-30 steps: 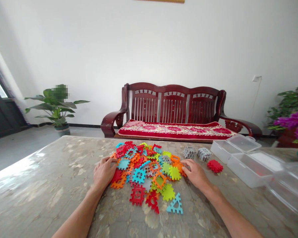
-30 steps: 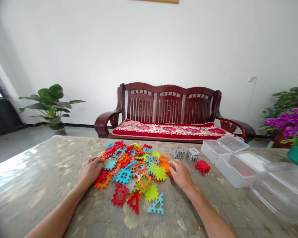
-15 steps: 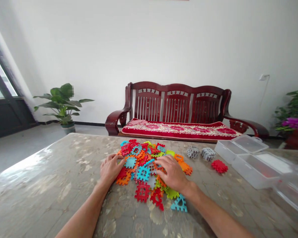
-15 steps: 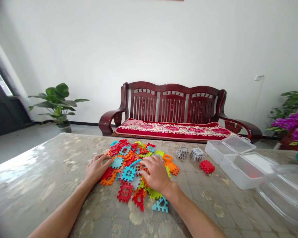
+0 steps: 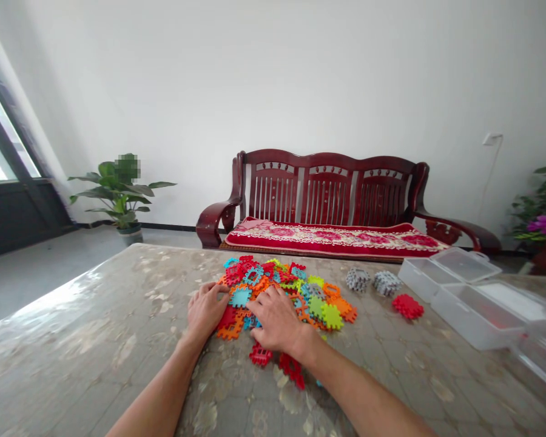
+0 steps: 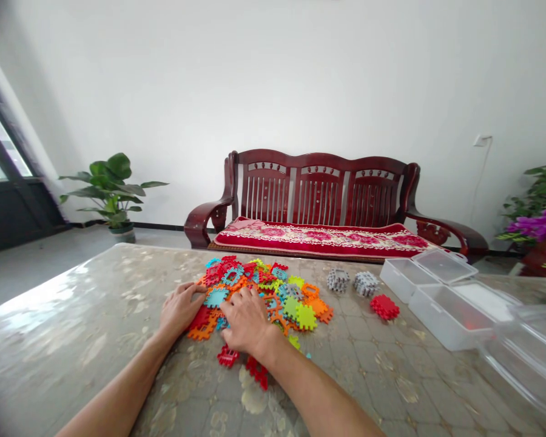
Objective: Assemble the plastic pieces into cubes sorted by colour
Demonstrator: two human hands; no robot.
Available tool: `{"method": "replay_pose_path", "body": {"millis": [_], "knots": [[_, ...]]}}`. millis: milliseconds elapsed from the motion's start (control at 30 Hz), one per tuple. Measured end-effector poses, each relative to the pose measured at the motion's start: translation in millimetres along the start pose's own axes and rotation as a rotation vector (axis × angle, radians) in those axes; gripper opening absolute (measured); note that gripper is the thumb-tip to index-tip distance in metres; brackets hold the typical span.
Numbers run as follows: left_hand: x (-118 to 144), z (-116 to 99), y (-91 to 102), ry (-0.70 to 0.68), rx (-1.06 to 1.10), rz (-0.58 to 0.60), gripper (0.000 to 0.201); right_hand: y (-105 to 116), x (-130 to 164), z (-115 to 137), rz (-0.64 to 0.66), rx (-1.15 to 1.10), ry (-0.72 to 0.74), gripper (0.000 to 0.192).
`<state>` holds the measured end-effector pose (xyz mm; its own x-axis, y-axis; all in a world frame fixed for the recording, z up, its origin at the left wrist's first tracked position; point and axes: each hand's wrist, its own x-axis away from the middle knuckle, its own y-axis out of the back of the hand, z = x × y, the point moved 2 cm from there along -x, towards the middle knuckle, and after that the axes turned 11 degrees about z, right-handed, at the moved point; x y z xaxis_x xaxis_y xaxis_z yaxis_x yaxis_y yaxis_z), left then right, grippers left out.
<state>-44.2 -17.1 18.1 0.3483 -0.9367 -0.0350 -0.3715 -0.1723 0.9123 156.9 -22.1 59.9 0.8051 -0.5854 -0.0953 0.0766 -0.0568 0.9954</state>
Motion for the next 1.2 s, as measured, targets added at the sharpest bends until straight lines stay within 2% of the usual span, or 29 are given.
{"method": "replay_pose_path", "body": {"millis": [167, 333, 500, 667, 733, 833, 933, 1000, 1133, 1200], "knots": [[0.7, -1.4, 1.8, 0.009, -0.017, 0.007, 0.034, -0.3, 3.2, -8.4, -0.085, -0.147, 0.001, 0.035], [-0.3, -1.4, 2.0, 0.005, -0.023, 0.016, 0.033, 9.8, 16.3, -31.6, -0.277, -0.6, -0.077, 0.041], [-1.6, 1.3, 0.6, 0.002, -0.025, -0.008, 0.033, 6.6, 41.3, -82.2, -0.453, -1.183, -0.241, 0.046], [-2.3, 2.2, -0.5, 0.002, -0.03, 0.016, 0.034, -3.4, 88.2, -145.9, -0.615, -1.393, -0.388, 0.054], [-3.1, 2.5, -0.9, 0.005, -0.035, 0.014, 0.035, -7.2, 107.7, -167.1, -0.623, -1.453, -0.455, 0.054], [-4.8, 3.3, -1.8, 0.01, -0.037, 0.017, 0.036, -12.4, 131.7, -190.4, -0.608, -1.491, -0.522, 0.049], [-6.0, 4.4, -2.5, 0.014, -0.035, 0.033, 0.038, -19.6, 147.9, -206.7, -0.549, -1.431, -0.596, 0.045], [-6.1, 4.9, -2.6, 0.011, -0.039, 0.035, 0.038, -25.0, 155.4, -215.7, -0.52, -1.307, -0.668, 0.043], [-5.2, 4.5, -2.1, 0.004, -0.048, 0.028, 0.037, -32.5, 164.3, -226.7, -0.501, -0.907, -0.817, 0.038], [-4.8, 3.9, -1.7, 0.004, -0.047, 0.025, 0.036, -34.8, 165.9, -226.9, -0.44, -0.744, -0.864, 0.034]]}}
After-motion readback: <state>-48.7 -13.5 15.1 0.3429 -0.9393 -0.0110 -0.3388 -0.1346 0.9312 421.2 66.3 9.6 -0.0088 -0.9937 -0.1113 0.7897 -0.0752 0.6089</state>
